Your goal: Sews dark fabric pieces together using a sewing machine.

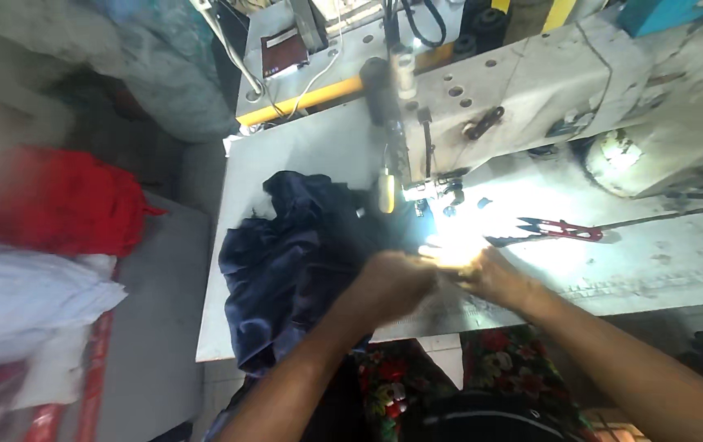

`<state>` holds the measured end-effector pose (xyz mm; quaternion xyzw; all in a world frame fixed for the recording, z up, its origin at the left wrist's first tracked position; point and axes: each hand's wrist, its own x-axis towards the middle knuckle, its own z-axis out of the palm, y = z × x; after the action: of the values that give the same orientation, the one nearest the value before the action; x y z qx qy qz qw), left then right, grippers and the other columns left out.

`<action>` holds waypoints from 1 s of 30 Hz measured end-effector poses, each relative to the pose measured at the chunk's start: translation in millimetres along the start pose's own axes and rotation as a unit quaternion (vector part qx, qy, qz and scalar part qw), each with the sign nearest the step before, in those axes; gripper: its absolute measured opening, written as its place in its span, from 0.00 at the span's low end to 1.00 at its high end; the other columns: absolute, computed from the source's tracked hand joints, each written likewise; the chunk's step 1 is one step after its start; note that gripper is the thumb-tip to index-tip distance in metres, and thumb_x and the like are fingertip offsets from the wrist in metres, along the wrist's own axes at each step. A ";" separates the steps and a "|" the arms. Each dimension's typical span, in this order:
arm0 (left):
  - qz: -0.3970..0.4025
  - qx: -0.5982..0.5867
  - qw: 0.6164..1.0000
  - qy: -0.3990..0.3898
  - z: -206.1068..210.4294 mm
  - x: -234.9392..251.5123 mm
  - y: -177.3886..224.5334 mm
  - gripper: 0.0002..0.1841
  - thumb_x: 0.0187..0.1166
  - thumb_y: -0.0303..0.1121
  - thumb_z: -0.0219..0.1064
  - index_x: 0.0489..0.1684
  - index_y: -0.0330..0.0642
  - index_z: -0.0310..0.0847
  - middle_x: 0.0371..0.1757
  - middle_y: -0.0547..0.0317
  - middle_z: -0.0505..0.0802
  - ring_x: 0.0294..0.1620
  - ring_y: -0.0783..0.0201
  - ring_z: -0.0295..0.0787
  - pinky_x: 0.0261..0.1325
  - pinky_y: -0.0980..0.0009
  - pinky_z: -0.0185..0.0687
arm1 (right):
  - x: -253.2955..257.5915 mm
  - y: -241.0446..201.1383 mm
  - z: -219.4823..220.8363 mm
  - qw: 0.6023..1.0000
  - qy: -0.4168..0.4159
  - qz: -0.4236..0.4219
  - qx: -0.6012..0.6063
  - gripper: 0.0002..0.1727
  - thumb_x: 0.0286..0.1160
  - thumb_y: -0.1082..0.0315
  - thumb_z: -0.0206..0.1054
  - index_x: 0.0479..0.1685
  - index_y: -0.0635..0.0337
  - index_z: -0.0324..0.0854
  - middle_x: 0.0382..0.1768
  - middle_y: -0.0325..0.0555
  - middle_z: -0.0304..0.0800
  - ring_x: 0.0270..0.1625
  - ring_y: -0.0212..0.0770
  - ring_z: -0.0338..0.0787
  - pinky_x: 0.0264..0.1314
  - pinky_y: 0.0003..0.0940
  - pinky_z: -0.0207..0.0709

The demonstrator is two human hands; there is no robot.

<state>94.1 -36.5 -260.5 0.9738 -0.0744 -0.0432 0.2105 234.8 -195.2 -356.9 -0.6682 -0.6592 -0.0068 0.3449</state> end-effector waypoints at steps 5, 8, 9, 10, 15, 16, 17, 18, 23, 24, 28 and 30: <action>-0.005 -0.131 0.990 0.050 32.4 2.5 10.0 0.12 0.82 0.33 0.66 0.32 0.35 0.91 0.28 0.52 0.93 0.34 0.56 0.91 0.45 0.58 0.83 | -23.8 -17.0 2.3 0.999 0.020 -0.013 -0.034 0.14 0.81 0.73 0.60 0.42 0.56 0.95 0.53 0.42 0.99 0.63 0.44 0.95 0.68 0.44 0.82; -0.017 -0.119 0.978 0.171 42.4 8.7 -18.1 0.12 0.82 0.34 0.66 0.33 0.39 0.93 0.44 0.54 0.95 0.53 0.57 0.90 0.64 0.58 0.81 | -31.0 -25.3 2.2 0.999 0.017 0.012 -0.032 0.13 0.80 0.75 0.61 0.41 0.57 0.93 0.49 0.45 0.98 0.54 0.45 0.96 0.50 0.42 0.86; -0.038 -0.084 0.979 0.182 45.8 8.5 -26.7 0.11 0.83 0.33 0.65 0.42 0.38 0.93 0.52 0.51 0.96 0.62 0.53 0.91 0.71 0.53 0.81 | -31.6 -27.8 2.3 0.999 0.013 0.020 -0.034 0.13 0.80 0.74 0.61 0.43 0.56 0.93 0.51 0.45 0.98 0.57 0.46 0.96 0.50 0.43 0.86; -0.061 -0.050 0.980 0.185 50.8 6.9 -34.0 0.11 0.84 0.31 0.64 0.49 0.38 0.93 0.55 0.50 0.95 0.63 0.51 0.91 0.71 0.52 0.82 | -31.4 -29.8 1.8 0.999 0.010 0.028 -0.034 0.13 0.80 0.74 0.61 0.45 0.55 0.94 0.54 0.44 0.98 0.60 0.45 0.96 0.53 0.45 0.87; -0.071 0.063 0.974 0.204 63.7 -7.6 -38.9 0.11 0.80 0.32 0.67 0.51 0.46 0.95 0.55 0.53 0.96 0.59 0.51 0.93 0.61 0.53 0.87 | -30.2 -33.1 6.1 0.997 0.028 0.037 -0.059 0.14 0.79 0.74 0.61 0.45 0.54 0.94 0.54 0.43 0.98 0.60 0.45 0.96 0.50 0.46 0.86; -0.081 0.082 0.972 0.203 62.5 -7.4 -37.7 0.11 0.81 0.34 0.67 0.50 0.48 0.95 0.52 0.53 0.96 0.53 0.50 0.94 0.54 0.53 0.88 | -30.3 -32.9 6.1 0.997 0.028 0.039 -0.060 0.14 0.79 0.74 0.61 0.45 0.54 0.94 0.54 0.43 0.98 0.60 0.44 0.96 0.50 0.46 0.87; -0.091 0.094 0.971 0.198 60.0 -6.0 -37.0 0.11 0.82 0.36 0.66 0.49 0.48 0.96 0.48 0.53 0.96 0.47 0.50 0.93 0.46 0.53 0.86 | -30.5 -32.8 5.9 0.997 0.028 0.041 -0.062 0.14 0.79 0.74 0.61 0.45 0.54 0.94 0.54 0.42 0.98 0.61 0.44 0.96 0.50 0.46 0.87; -0.101 0.099 0.971 0.191 56.1 -4.1 -37.1 0.11 0.82 0.37 0.66 0.48 0.48 0.96 0.43 0.52 0.95 0.40 0.49 0.92 0.39 0.53 0.83 | -30.3 -32.9 5.4 0.997 0.028 0.042 -0.063 0.14 0.79 0.74 0.61 0.44 0.53 0.94 0.53 0.42 0.99 0.60 0.44 0.96 0.50 0.45 0.86; -0.213 0.082 0.973 0.044 7.3 14.0 -29.1 0.13 0.83 0.36 0.68 0.35 0.36 0.92 0.32 0.43 0.90 0.34 0.43 0.91 0.33 0.46 0.82 | -25.6 -29.3 -6.5 0.997 0.025 0.050 -0.048 0.13 0.80 0.71 0.61 0.42 0.54 0.94 0.50 0.42 0.99 0.59 0.44 0.96 0.54 0.46 0.85; -0.242 0.065 0.968 -0.021 -5.1 21.0 -25.8 0.13 0.84 0.38 0.68 0.38 0.35 0.91 0.34 0.41 0.91 0.39 0.41 0.92 0.39 0.44 0.82 | -23.8 -27.7 -9.7 0.998 0.018 0.050 -0.037 0.12 0.80 0.71 0.61 0.42 0.54 0.94 0.49 0.43 0.99 0.58 0.45 0.96 0.54 0.48 0.85; -0.306 0.076 0.938 -0.141 -20.2 40.1 -26.7 0.23 0.83 0.45 0.69 0.68 0.38 0.84 0.56 0.34 0.91 0.55 0.36 0.90 0.54 0.40 0.82 | -16.9 -26.5 -8.3 0.999 -0.001 0.037 -0.035 0.11 0.79 0.69 0.63 0.39 0.56 0.93 0.51 0.49 0.97 0.46 0.48 0.96 0.44 0.44 0.85; -0.353 0.111 0.915 -0.162 -21.5 43.8 -32.5 0.29 0.86 0.48 0.64 0.84 0.45 0.72 0.70 0.33 0.85 0.59 0.35 0.89 0.57 0.40 0.82 | -15.0 -28.4 -5.2 0.998 -0.012 0.046 -0.042 0.11 0.80 0.67 0.64 0.36 0.58 0.91 0.59 0.54 0.94 0.48 0.52 0.96 0.44 0.46 0.85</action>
<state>143.9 -5.7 -256.8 0.9336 0.2364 -0.2629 0.0575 210.0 -213.8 -347.0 -0.7114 -0.6313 -0.0102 0.3087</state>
